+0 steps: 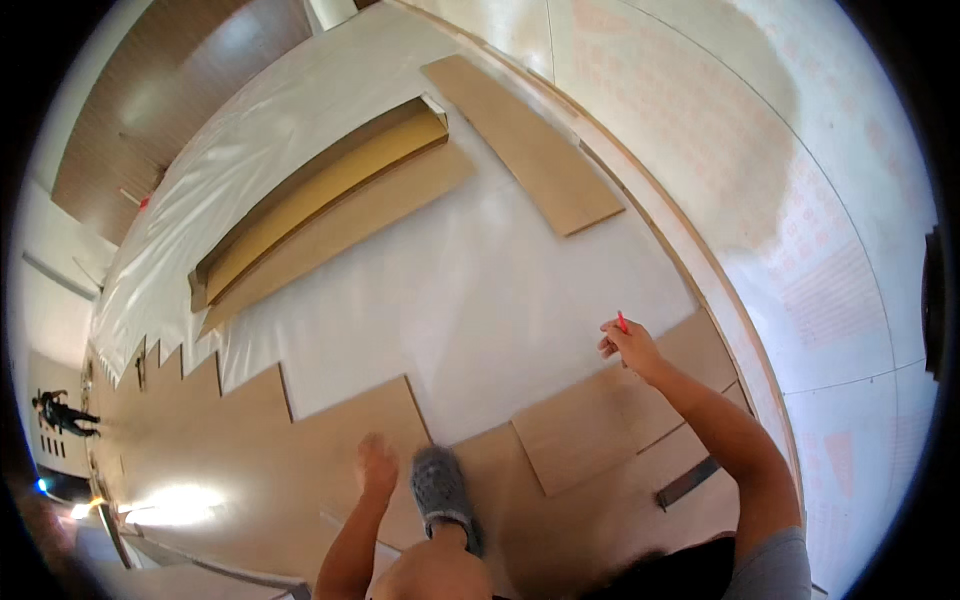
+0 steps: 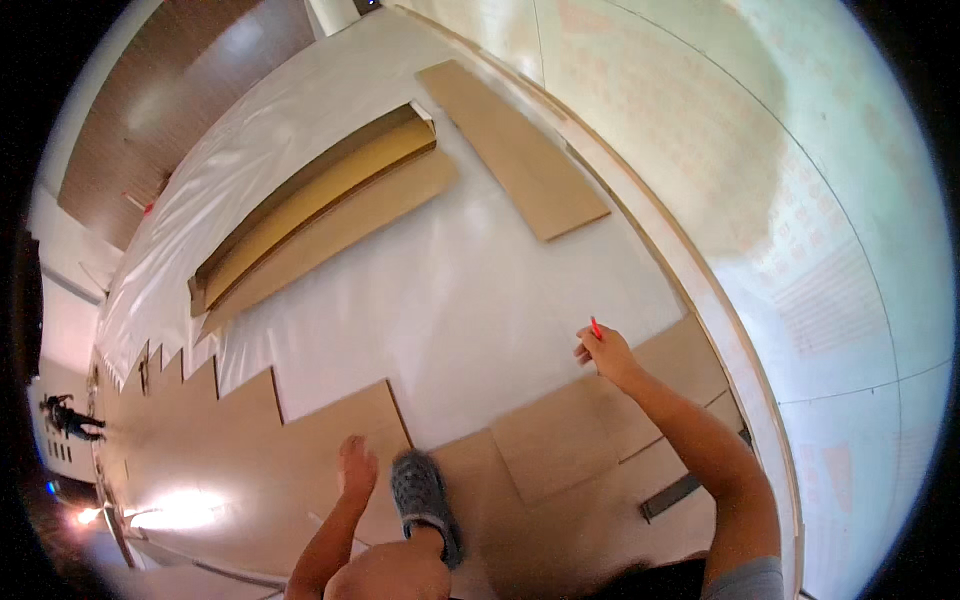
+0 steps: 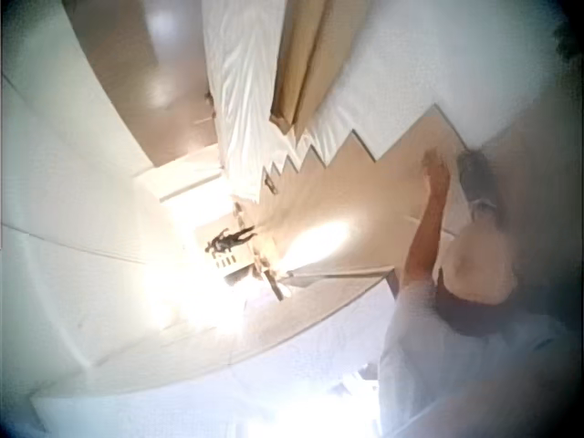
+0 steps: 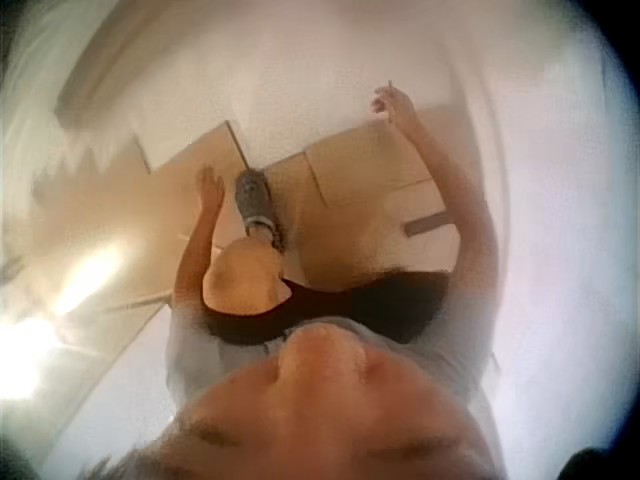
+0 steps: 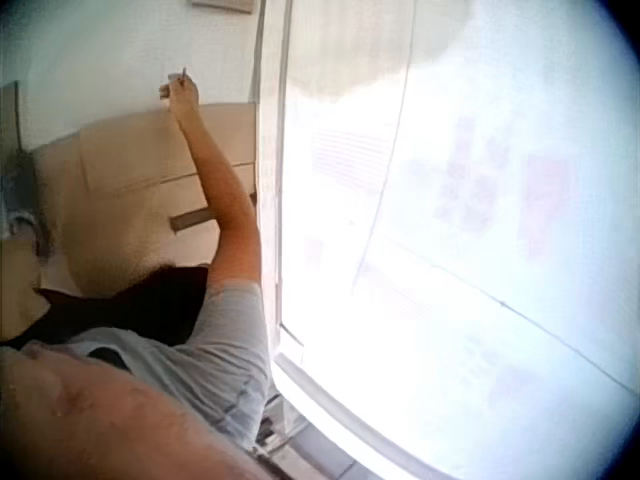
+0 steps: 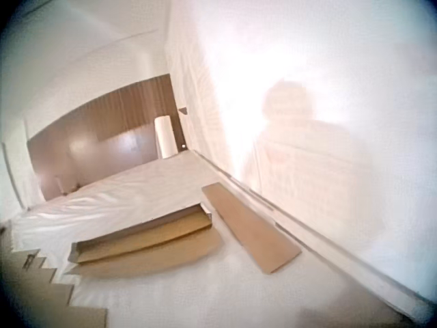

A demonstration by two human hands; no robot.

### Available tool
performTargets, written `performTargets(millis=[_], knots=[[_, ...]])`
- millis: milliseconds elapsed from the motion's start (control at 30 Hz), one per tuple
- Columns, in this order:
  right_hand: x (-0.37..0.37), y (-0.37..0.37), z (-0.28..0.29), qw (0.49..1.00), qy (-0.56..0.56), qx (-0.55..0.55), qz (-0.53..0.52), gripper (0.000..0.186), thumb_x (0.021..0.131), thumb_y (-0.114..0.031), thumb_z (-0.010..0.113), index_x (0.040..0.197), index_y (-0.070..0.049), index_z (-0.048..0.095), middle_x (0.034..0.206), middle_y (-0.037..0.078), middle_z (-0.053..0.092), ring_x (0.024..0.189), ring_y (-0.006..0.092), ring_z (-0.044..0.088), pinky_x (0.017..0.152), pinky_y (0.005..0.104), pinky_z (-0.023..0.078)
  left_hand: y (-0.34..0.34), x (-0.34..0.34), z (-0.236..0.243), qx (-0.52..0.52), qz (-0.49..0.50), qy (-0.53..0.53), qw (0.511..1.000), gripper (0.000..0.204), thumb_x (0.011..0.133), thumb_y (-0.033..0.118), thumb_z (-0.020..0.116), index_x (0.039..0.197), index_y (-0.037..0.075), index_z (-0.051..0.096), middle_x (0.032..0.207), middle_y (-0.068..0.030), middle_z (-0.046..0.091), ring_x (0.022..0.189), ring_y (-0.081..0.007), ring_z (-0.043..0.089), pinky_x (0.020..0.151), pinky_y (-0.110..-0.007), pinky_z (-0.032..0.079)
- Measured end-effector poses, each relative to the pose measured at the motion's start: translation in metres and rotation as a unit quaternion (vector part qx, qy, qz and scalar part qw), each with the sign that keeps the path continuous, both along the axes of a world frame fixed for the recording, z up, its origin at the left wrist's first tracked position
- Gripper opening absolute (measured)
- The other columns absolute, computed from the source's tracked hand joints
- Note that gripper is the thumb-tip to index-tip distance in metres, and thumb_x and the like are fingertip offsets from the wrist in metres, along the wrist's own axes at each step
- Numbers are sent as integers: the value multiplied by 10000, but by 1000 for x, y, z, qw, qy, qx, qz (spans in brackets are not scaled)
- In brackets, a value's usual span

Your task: The person positions and marks wooden flooring planks, using a square and a pencil to draw lines on them while kneeling on the floor.

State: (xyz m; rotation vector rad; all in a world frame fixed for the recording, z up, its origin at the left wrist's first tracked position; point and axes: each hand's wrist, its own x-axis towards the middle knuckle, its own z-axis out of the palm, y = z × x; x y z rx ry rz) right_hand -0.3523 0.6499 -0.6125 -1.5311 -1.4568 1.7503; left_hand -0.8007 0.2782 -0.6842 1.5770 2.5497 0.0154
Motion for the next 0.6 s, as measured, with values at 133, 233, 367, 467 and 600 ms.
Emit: performTargets(millis=[133, 233, 367, 467, 600], knots=[[-63, 69, -19, 990, 22, -25, -134, 316, 946, -303, 551, 1108, -37, 604, 909, 74, 704, 779, 143, 684, 514, 268, 407, 144, -4, -51, 30, -105, -44, 993, 520, 936, 208, 567, 1419, 33, 484, 1542, -202, 372, 1421, -385, 339, 1193, -492, 260], [-113, 117, -42, 963, 39, -71, -257, 335, 935, -268, 563, 1170, -32, 592, 1023, 99, 700, 821, 164, 696, 489, 266, 383, 175, -18, -73, 100, -143, -62, 983, 512, 928, 197, 564, 1408, 35, 496, 1561, -189, 347, 1433, -379, 320, 1201, -486, 254], [-116, 190, -101, 918, 87, -83, -377, 331, 925, -230, 575, 1182, -22, 580, 1070, 118, 690, 807, 194, 692, 469, 256, 384, 175, -3, -59, 88, -149, -131, 976, 540, 882, 163, 581, 1392, 2, 504, 1543, -210, 360, 1408, -403, 344, 1186, -510, 277], [-130, 230, -112, 874, 209, -67, -433, 192, 934, -211, 575, 1051, -73, 637, 928, 69, 688, 695, 144, 636, 425, 240, 341, 178, -10, -49, 81, -164, -128, 975, 552, 867, 165, 583, 1384, -16, 507, 1519, -225, 376, 1391, -415, 363, 1178, -529, 291], [-103, 249, -110, 841, 180, -92, -502, 97, 921, -217, 635, 913, -122, 620, 791, 7, 613, 576, 87, 498, 400, 215, 274, 183, 1, -50, 80, -181, -148, 969, 552, 886, 211, 572, 1379, -31, 506, 1504, -225, 386, 1385, -417, 375, 1187, -533, 285]])
